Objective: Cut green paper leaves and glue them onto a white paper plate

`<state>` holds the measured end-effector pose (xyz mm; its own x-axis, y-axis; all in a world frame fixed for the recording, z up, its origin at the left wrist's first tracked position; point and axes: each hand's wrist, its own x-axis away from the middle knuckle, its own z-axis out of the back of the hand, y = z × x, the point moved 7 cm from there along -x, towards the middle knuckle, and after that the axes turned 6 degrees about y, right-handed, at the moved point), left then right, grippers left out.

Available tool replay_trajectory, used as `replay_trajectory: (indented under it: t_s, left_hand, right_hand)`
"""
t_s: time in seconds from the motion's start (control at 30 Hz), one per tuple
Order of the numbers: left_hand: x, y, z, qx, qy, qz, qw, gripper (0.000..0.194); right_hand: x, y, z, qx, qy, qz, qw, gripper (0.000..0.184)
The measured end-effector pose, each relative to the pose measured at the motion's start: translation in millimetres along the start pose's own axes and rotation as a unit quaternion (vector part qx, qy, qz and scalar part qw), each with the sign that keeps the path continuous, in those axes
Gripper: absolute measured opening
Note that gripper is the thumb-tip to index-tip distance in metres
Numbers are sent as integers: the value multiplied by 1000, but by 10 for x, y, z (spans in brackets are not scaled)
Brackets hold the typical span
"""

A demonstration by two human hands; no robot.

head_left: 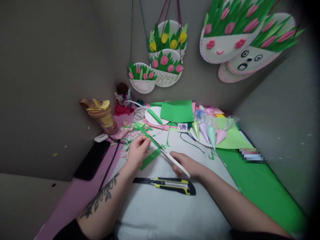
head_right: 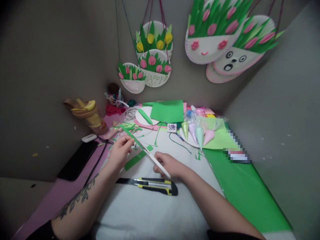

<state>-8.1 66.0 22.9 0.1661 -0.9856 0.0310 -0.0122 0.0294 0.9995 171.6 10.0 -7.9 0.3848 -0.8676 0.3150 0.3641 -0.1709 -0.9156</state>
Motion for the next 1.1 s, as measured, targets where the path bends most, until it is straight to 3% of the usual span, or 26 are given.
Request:
replay_trajectory:
  t_s: [0.37, 0.7, 1.1]
  left_hand:
    - [62, 39, -45, 3, 4, 4, 1000, 18]
    - [61, 27, -38, 10, 11, 8, 1000, 19]
    - [83, 89, -27, 1, 10, 14, 1000, 21]
  right_hand:
    - [8, -50, -10, 27, -10, 35, 999, 17]
    - [-7, 7, -38, -6, -15, 12, 1000, 22]
    - [-44, 62, 26, -10, 24, 12, 1000, 20]
